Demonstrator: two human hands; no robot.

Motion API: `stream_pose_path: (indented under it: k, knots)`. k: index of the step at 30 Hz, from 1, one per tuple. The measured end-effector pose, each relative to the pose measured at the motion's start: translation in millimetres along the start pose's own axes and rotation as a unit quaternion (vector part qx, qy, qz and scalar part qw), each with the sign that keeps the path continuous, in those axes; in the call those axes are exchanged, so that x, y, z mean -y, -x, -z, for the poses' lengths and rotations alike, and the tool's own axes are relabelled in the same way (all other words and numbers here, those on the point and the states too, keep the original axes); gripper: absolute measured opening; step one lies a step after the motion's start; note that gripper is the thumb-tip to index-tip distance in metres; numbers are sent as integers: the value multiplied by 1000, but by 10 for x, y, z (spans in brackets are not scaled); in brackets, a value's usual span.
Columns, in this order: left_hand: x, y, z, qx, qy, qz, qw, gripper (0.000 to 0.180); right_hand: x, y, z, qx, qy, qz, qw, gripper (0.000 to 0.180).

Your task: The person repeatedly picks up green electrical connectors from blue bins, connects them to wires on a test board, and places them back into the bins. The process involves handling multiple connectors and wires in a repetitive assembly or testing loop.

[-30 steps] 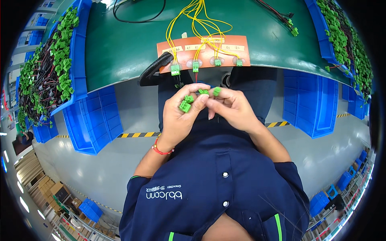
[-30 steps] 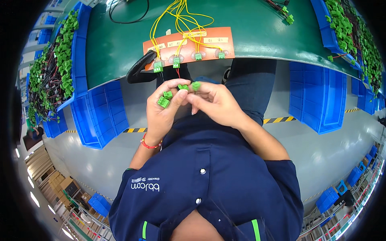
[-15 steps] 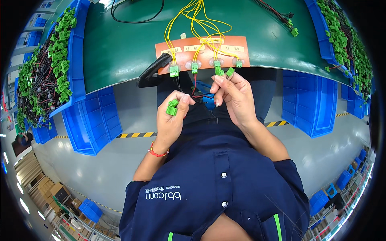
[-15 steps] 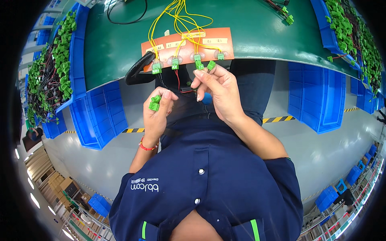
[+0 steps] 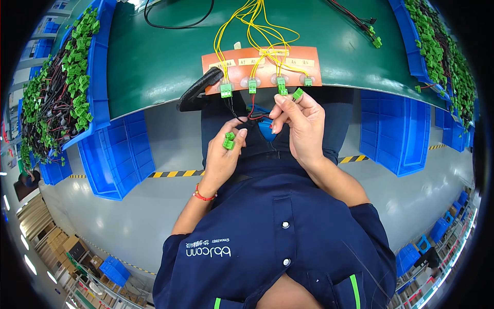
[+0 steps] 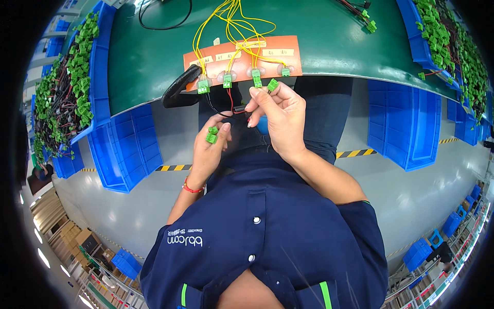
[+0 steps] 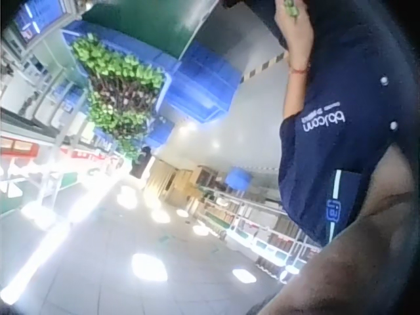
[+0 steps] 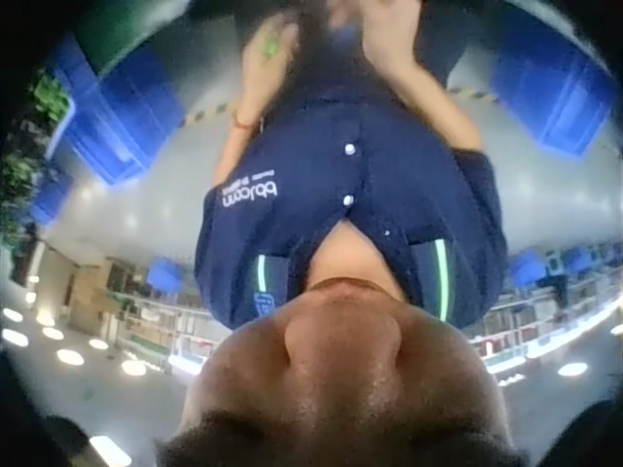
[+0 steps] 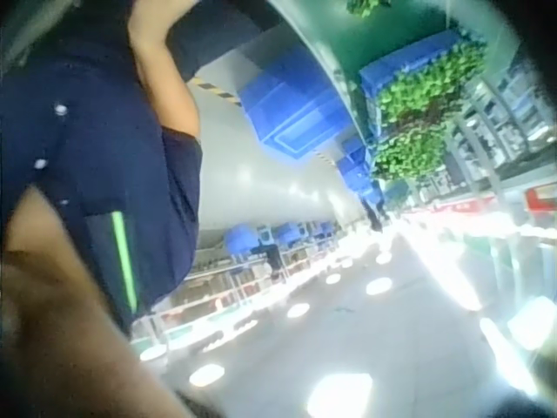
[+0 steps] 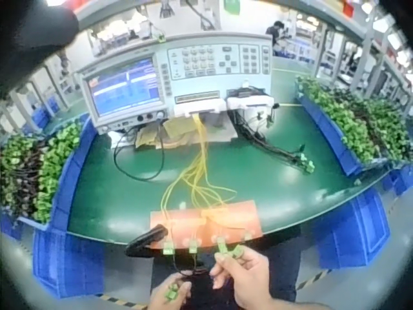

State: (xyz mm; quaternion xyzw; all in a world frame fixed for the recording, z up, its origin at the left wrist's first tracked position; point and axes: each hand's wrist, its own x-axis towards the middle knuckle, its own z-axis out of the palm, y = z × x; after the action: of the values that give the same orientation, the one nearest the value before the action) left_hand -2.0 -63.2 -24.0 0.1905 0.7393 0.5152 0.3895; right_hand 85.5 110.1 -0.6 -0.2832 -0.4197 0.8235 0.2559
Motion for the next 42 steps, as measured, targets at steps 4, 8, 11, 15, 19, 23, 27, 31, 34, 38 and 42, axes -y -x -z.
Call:
stream_pose_path:
  k: [4, 8, 11, 15, 19, 23, 27, 31, 34, 38, 42]
  knots:
    - [-60, -19, -45, -19, -64, -42, 997, 28, 46, -44, -31, 2, -15, -12, 1000, 13]
    - [-30, -49, -39, -21, -127, -74, 989, 20, 86, -73, 57, 35, -16, -55, 998, 14]
    - [-100, -39, -65, 40, -87, -54, 994, 18, 186, -53, 234, 59, 35, -55, 996, 20]
    - [-119, -26, -114, 176, -24, -29, 984, 24, 315, 84, 427, 99, -27, -29, 994, 28]
    - [-170, -37, -205, 286, 18, -33, 957, 27, 379, 164, 493, 100, -47, -18, 994, 32]
    - [-218, -48, -245, 332, 84, -36, 939, 28, 293, 102, 577, 61, 128, 48, 989, 30]
    - [-275, -65, -231, 331, 125, -9, 935, 29, 247, 65, 583, 26, 99, 26, 994, 25]
    - [-283, -62, -235, 323, 128, 1, 938, 29, 206, 18, 503, -4, 56, 33, 998, 17]
    - [-261, -58, -237, 322, 135, 10, 937, 29, 175, 18, 482, -17, 40, 23, 999, 11]
    - [-231, -75, -228, 324, 140, 17, 936, 28, 185, 28, 442, -24, 67, 43, 997, 10]
    - [-220, -87, -235, 323, 144, 13, 935, 26, 177, 3, 427, -37, 101, 61, 992, 15]
